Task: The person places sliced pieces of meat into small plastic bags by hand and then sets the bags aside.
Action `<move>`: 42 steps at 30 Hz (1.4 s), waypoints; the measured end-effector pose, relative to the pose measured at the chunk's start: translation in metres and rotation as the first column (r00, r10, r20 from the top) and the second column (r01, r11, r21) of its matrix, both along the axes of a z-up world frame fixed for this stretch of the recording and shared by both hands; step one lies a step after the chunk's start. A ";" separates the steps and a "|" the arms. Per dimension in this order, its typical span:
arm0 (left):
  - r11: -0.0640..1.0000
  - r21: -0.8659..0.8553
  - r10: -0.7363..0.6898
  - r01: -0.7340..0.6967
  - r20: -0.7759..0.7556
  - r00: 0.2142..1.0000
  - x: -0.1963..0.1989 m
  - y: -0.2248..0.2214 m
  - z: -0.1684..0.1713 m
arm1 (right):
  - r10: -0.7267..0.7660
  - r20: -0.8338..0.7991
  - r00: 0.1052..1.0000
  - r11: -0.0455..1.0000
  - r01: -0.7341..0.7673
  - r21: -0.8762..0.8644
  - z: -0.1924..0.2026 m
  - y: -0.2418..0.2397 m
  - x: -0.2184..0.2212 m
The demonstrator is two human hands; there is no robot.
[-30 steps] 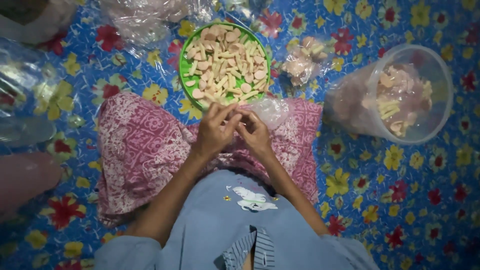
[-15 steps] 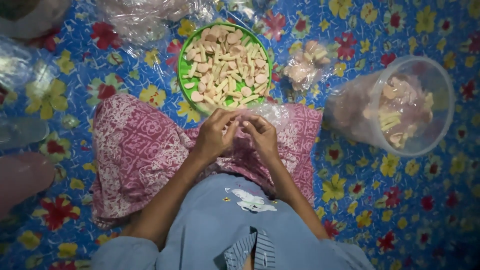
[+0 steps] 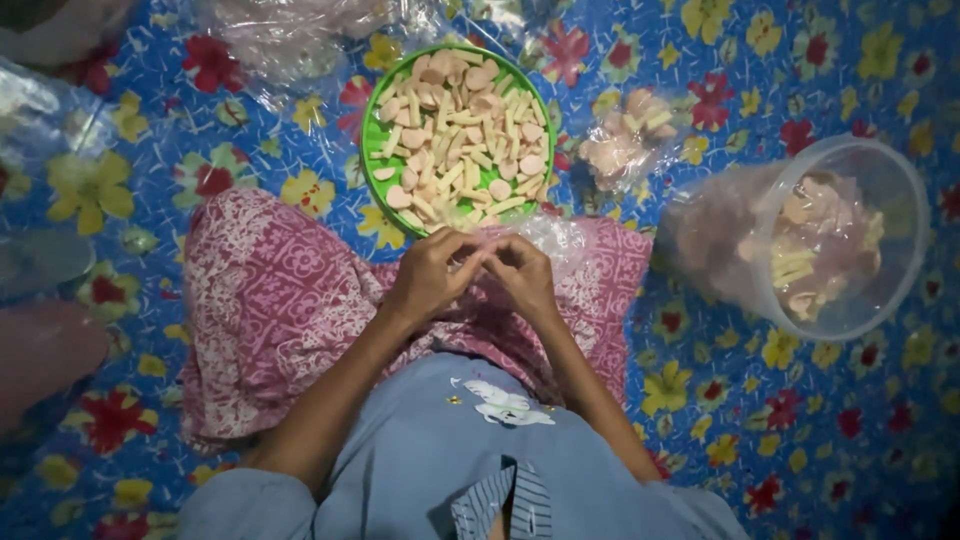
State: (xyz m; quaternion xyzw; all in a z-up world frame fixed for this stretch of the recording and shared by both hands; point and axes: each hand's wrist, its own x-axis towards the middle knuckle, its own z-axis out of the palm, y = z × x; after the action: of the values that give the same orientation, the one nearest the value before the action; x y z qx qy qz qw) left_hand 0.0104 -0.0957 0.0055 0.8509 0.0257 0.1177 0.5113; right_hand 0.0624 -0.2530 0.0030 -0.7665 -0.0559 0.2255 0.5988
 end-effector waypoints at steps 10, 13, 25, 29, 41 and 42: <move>0.958 0.282 0.040 -0.053 0.052 0.998 0.004 0.010 -0.008 | -0.002 0.161 0.987 0.999 0.007 -0.032 0.002 -0.005 0.004; 0.974 0.212 0.055 -0.082 0.129 0.990 0.007 0.011 0.023 | 0.041 0.396 0.918 0.995 -0.001 -0.101 0.002 -0.011 0.011; 0.990 0.120 -0.085 0.070 0.120 0.989 0.001 0.016 0.006 | 0.287 0.512 0.810 0.957 -0.223 -0.184 0.048 -0.002 -0.006; 0.979 0.035 -0.203 0.200 0.137 0.970 -0.006 0.035 0.016 | 0.176 0.373 0.911 0.984 -0.179 -0.027 0.031 -0.015 -0.007; 0.868 -0.490 0.058 -0.079 -0.057 0.997 -0.028 0.039 0.037 | 0.085 0.087 0.993 0.986 -0.096 0.135 0.052 -0.019 -0.019; 0.884 -0.465 0.025 -0.037 -0.031 0.999 -0.029 0.039 0.036 | 0.093 0.131 0.987 0.986 -0.109 0.124 0.050 -0.021 -0.021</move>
State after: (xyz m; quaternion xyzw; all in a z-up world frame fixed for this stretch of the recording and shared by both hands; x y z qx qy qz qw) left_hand -0.0184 -0.0565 0.0410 0.7042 0.0729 0.1061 0.6982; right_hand 0.0419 -0.2737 0.0527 -0.7342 -0.1467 0.2033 0.6310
